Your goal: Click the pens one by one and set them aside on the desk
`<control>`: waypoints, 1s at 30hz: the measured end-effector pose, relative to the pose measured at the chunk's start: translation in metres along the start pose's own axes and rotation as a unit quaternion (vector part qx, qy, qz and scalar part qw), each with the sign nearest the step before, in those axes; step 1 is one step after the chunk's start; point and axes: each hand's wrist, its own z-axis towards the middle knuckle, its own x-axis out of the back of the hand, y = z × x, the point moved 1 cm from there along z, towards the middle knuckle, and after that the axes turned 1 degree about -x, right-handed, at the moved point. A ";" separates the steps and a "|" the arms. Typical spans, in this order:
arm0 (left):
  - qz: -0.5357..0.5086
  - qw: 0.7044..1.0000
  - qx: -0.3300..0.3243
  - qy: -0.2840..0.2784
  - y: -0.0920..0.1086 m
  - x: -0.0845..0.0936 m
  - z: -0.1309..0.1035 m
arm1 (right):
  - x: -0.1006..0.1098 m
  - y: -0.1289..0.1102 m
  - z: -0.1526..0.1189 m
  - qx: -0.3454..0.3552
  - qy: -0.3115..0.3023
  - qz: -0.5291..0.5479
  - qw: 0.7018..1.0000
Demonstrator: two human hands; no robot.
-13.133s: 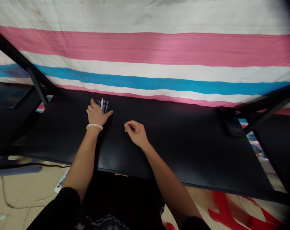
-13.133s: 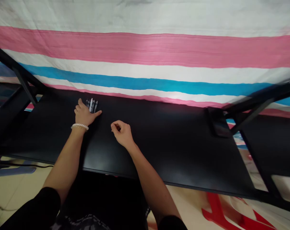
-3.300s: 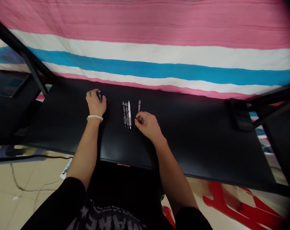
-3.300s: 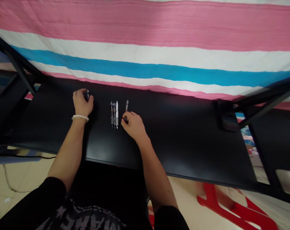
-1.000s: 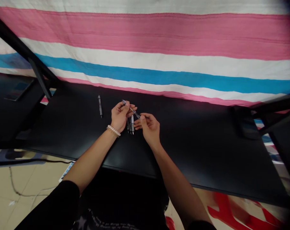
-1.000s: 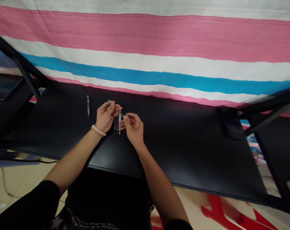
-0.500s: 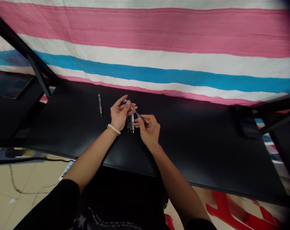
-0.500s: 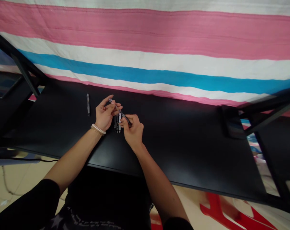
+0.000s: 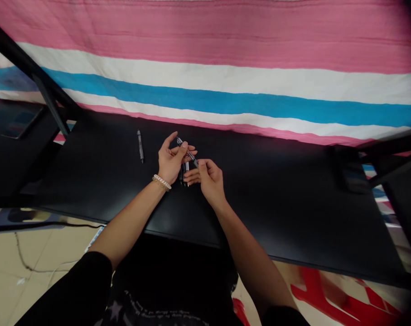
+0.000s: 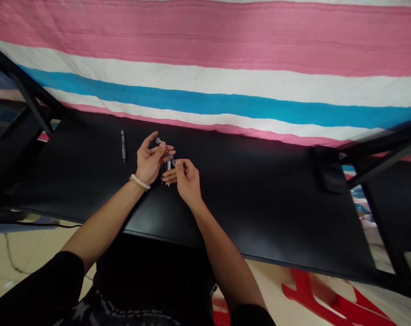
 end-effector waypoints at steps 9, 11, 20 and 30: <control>-0.041 0.998 -0.009 0.040 0.004 0.004 0.007 | 0.007 -0.003 -0.004 0.084 0.059 -0.130 0.986; -0.040 0.998 -0.013 0.040 0.004 0.003 0.006 | 0.006 -0.004 -0.003 0.091 0.067 -0.113 0.987; -0.028 0.999 -0.020 0.037 0.005 0.002 0.005 | 0.008 -0.011 -0.004 0.051 0.046 -0.131 0.989; -0.111 0.989 0.076 -0.058 0.027 0.002 0.004 | 0.008 -0.015 -0.003 0.042 -0.008 -0.104 0.994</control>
